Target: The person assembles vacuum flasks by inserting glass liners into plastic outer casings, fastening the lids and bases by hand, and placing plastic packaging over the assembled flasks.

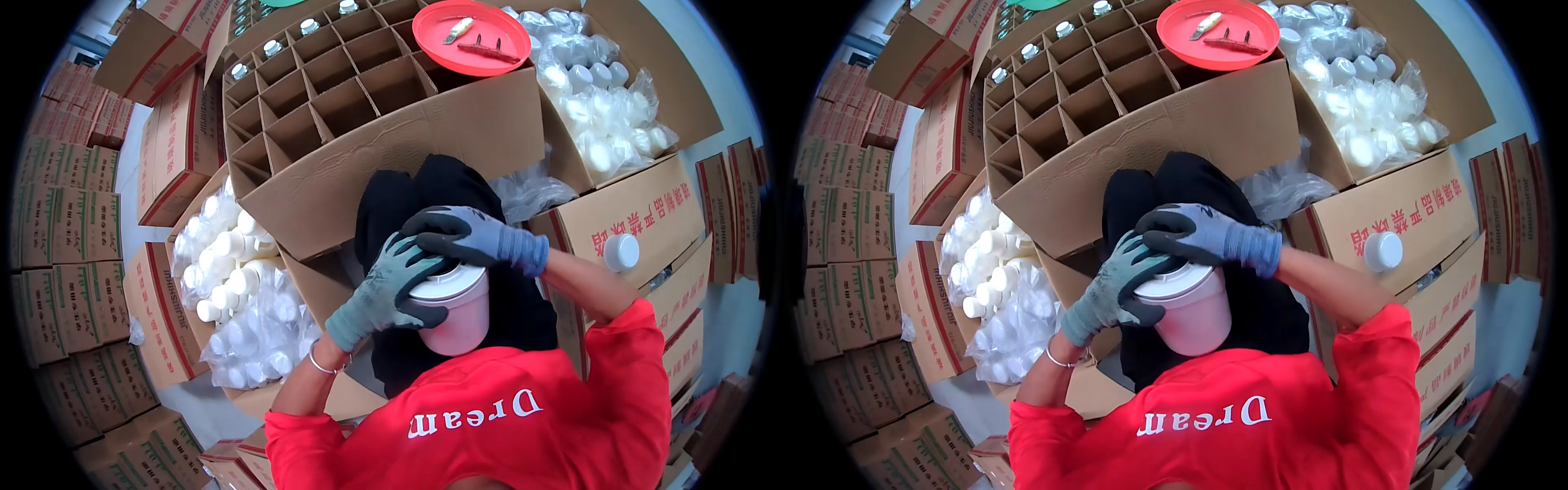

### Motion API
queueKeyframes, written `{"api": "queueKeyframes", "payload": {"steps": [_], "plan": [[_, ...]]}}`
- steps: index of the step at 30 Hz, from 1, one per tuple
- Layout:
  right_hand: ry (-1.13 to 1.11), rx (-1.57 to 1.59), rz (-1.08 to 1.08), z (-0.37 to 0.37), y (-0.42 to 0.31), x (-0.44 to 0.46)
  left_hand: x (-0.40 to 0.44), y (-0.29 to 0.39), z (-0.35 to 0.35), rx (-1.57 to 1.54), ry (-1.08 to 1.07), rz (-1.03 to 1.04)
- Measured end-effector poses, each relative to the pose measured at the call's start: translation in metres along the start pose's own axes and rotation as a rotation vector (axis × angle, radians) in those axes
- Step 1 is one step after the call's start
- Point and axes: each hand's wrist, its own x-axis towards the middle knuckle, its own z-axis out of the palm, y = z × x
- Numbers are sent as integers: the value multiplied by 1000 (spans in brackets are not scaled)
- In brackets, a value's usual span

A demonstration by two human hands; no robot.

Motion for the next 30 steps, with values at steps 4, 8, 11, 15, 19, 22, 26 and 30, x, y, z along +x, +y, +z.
{"api": "queueKeyframes", "payload": {"steps": [4,8,11,15,19,22,26,30], "plan": [[-85,28,39,-6,-3,6,-5,0,5,-18,70,-37],[19,-38,6,-7,-5,-4,-11,-16,21,-298,309,-140],[18,-123,39,-12,-13,-11,-6,-11,25,-288,447,-127],[55,-343,-153,-21,-35,-49,-17,-7,40,-336,541,-165],[87,-290,-20,-32,-41,-114,-18,-5,79,-350,494,-222],[246,-141,84,-17,-35,-157,-16,-6,121,-477,407,-493],[346,-66,181,-7,-48,-171,-8,1,109,-588,341,-555],[469,-397,196,16,-64,-136,-5,-10,102,-303,364,-415]]}}
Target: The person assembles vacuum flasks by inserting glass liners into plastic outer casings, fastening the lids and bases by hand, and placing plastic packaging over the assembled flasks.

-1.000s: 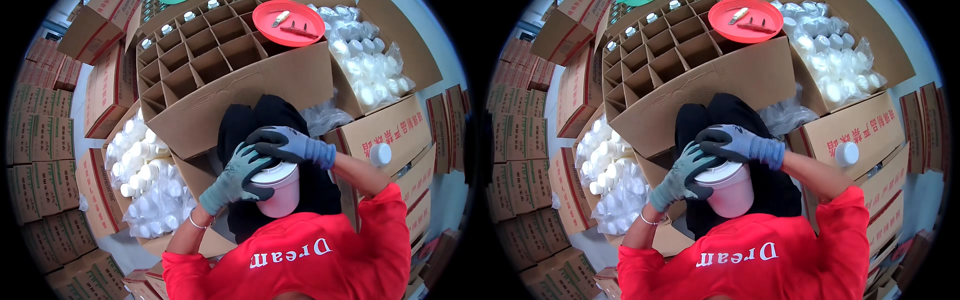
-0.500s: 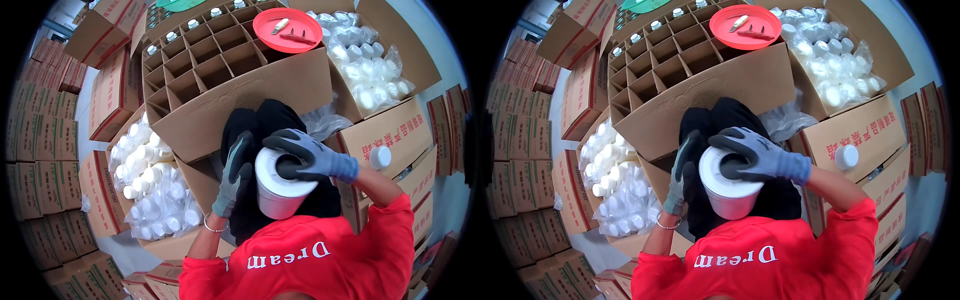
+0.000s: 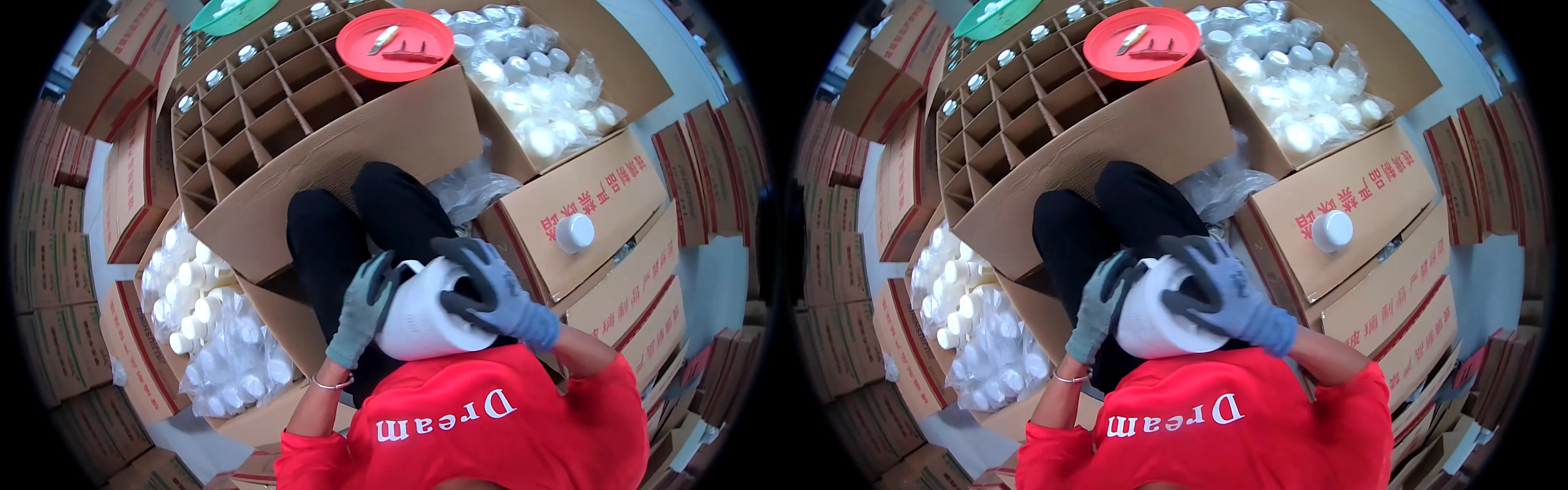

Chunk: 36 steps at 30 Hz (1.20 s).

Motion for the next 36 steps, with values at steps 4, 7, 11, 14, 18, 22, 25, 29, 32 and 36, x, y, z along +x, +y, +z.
{"api": "queueKeyframes", "payload": {"steps": [4,7,11,14,18,22,25,29,32,36], "plan": [[96,-92,-68,23,-13,31,3,63,-26,-30,-29,336],[148,13,-127,41,4,56,2,105,-39,379,-127,423],[72,528,-133,39,17,87,18,66,-61,24,-77,468],[-43,753,106,10,7,100,25,61,-77,-68,45,248],[-45,422,-145,9,16,96,79,35,-111,-30,588,282],[-403,163,-369,7,11,91,157,-38,-142,532,656,300],[-419,18,-364,-11,3,80,176,-64,-150,854,629,247],[-683,-49,-488,-2,14,75,116,29,-117,589,453,272],[-961,-439,-501,-6,-4,91,46,53,-86,35,-216,321],[-993,-531,-697,-3,9,92,-7,22,-27,-376,-341,145]]}}
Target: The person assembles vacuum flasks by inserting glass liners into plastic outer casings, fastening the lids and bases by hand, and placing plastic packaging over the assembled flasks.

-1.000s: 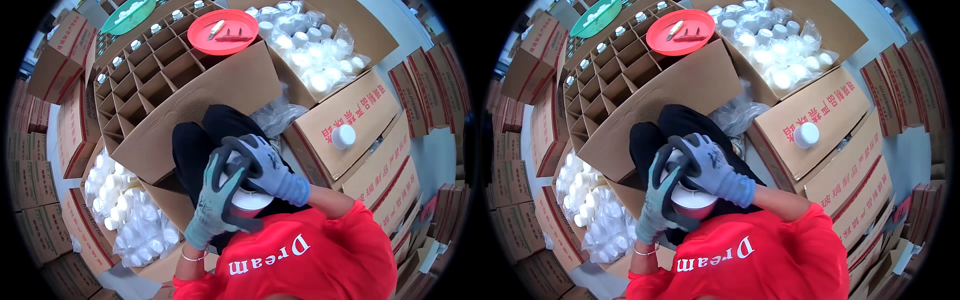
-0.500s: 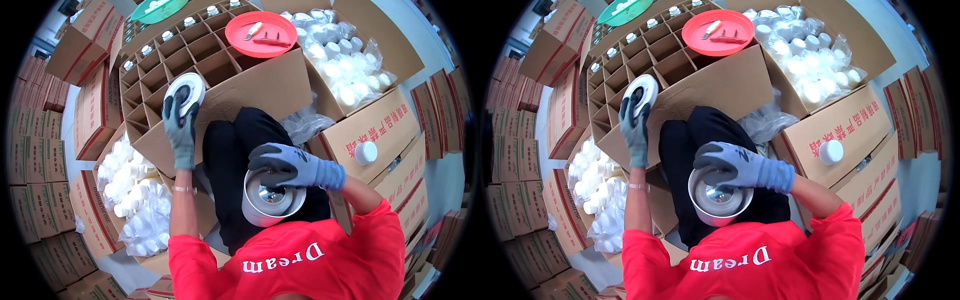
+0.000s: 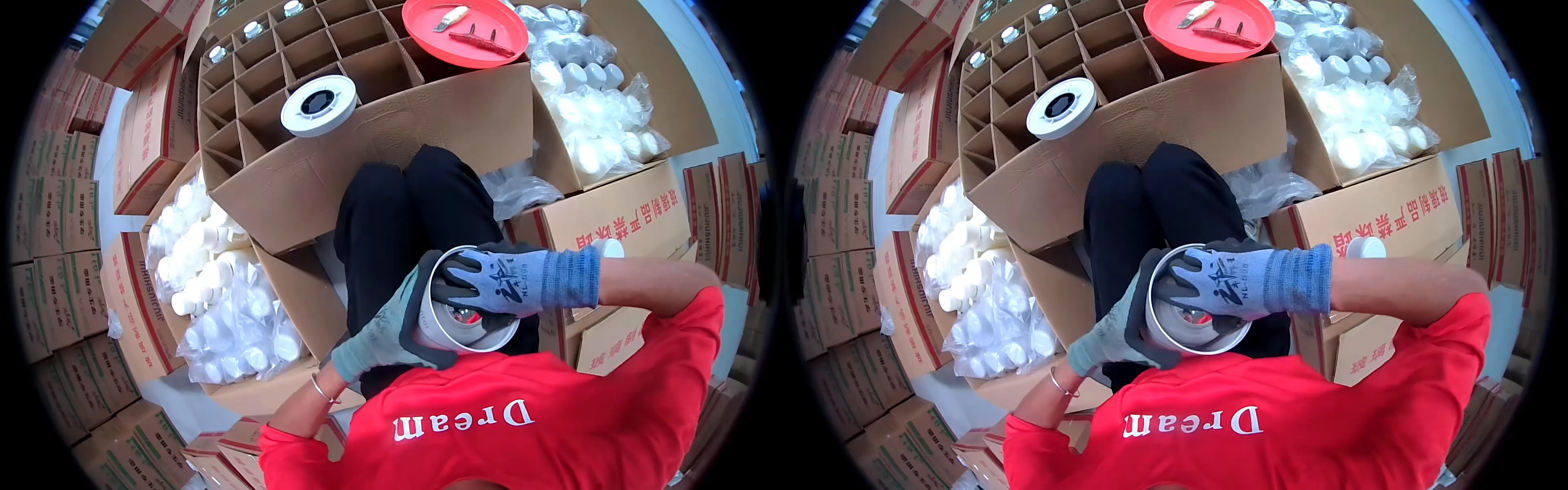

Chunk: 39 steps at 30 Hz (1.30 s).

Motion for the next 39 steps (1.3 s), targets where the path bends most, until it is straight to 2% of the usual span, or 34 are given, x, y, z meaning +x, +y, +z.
{"api": "queueKeyframes", "payload": {"steps": [1,4,7,9,13,15,17,18,19,20,21,23,25,27,29,31,32,34,35,37,38,39], "plan": [[16,-20,-31,4,3,-2,0,-1,6,-16,33,-34],[-17,-76,-63,21,4,-2,-8,-22,21,180,114,47],[-15,-84,-40,25,-6,-2,-5,-19,19,334,85,81],[25,-100,-30,28,-19,1,-5,-20,18,319,93,129],[-84,69,178,38,-40,0,-10,-25,22,349,59,81],[-14,145,295,40,-42,2,-4,-25,18,351,57,81],[47,244,348,37,-32,9,2,-17,3,215,27,37],[212,288,300,31,-20,14,5,-10,-9,140,9,-5],[250,338,305,29,-10,22,9,-6,-25,69,-7,-47],[292,344,252,25,-2,29,15,-3,-48,146,-54,-54],[332,354,199,22,6,35,25,3,-67,447,-76,66],[239,347,119,24,32,47,41,28,-84,749,-22,55],[119,490,193,2,45,54,56,47,-98,1218,92,179],[-31,116,277,-22,50,60,71,41,-121,1298,207,365],[259,85,192,-28,60,64,80,15,-154,1294,333,377],[230,43,202,-29,62,71,95,-1,-182,1014,685,383],[241,116,213,-25,61,71,104,6,-186,1096,766,383],[256,264,228,-16,58,68,117,-6,-203,1260,652,215],[355,340,238,-18,59,63,123,-16,-216,1338,593,128],[565,493,260,-19,63,45,130,-25,-234,1155,617,237],[748,520,278,-10,70,38,127,-15,-229,985,571,237],[952,413,331,-10,64,25,119,2,-217,817,523,235]]}}
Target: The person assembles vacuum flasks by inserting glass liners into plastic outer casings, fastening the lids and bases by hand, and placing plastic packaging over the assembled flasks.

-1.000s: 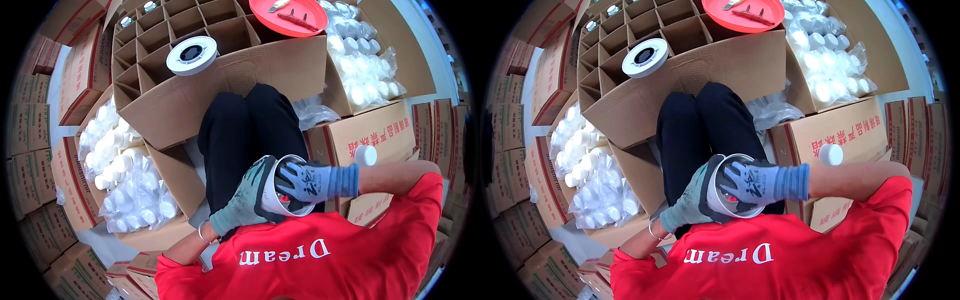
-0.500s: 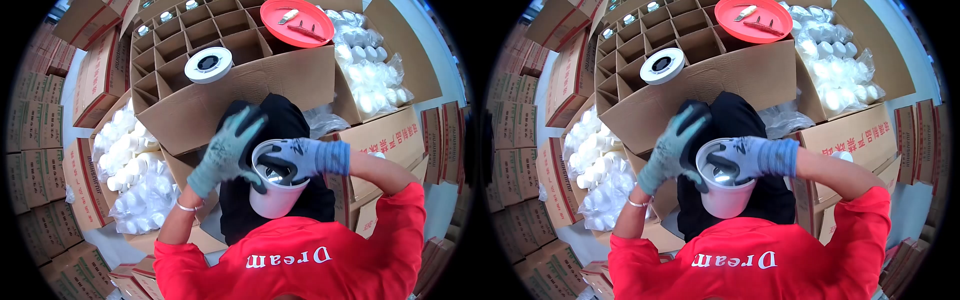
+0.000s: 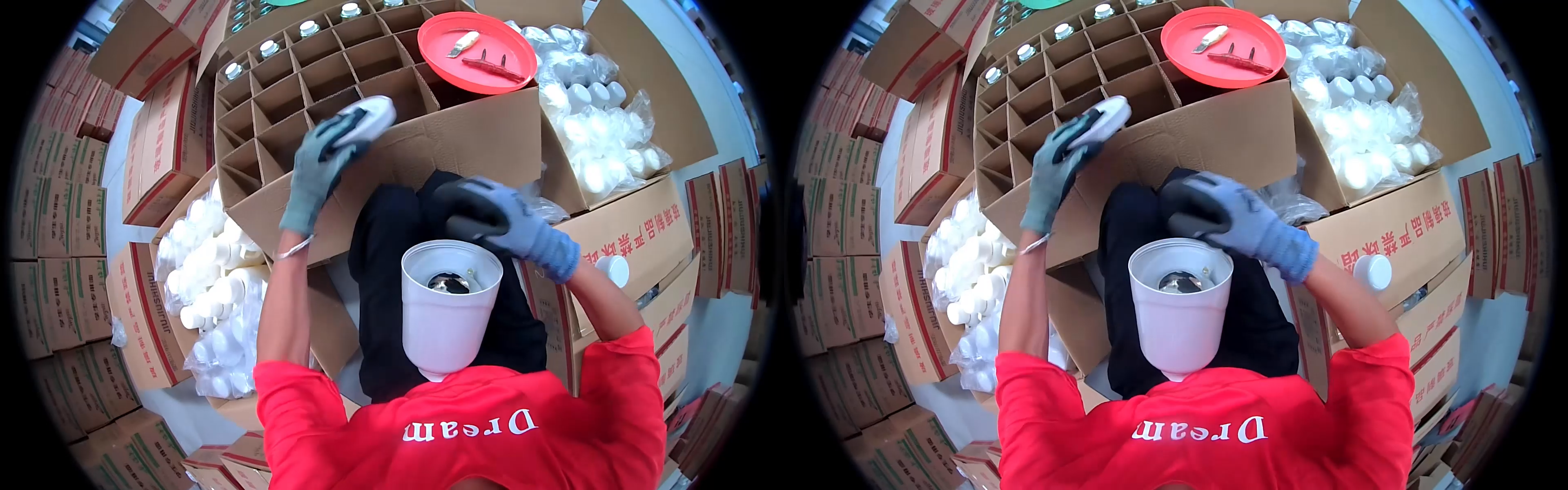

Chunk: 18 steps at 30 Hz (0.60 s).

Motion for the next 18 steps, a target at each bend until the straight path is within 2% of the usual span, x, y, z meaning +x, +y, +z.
{"api": "queueKeyframes", "payload": {"steps": [2,4,5,8,9,10,12,13,14,16,18], "plan": [[-10,184,327,-14,7,-11,-27,55,-9,-489,-219,-133],[85,288,404,-10,2,-21,-56,76,-7,-455,-421,132],[128,336,439,-6,-1,-26,-67,85,-1,-354,-427,228],[36,393,392,12,-2,-38,-75,109,6,-365,-570,122],[-15,219,312,10,-15,-33,-77,117,11,-428,-576,45],[-29,248,290,15,-15,-35,-80,112,19,-488,-566,127],[-108,459,364,5,-29,-33,-85,113,29,-543,-587,114],[-109,355,170,9,-19,-39,-89,113,31,-593,-586,54],[-109,249,-21,19,-1,-47,-90,116,31,-486,-576,106],[-166,120,-76,24,0,-50,-93,123,31,-276,-549,205],[-285,79,185,24,-25,-37,-103,134,28,-152,-556,196]]}}
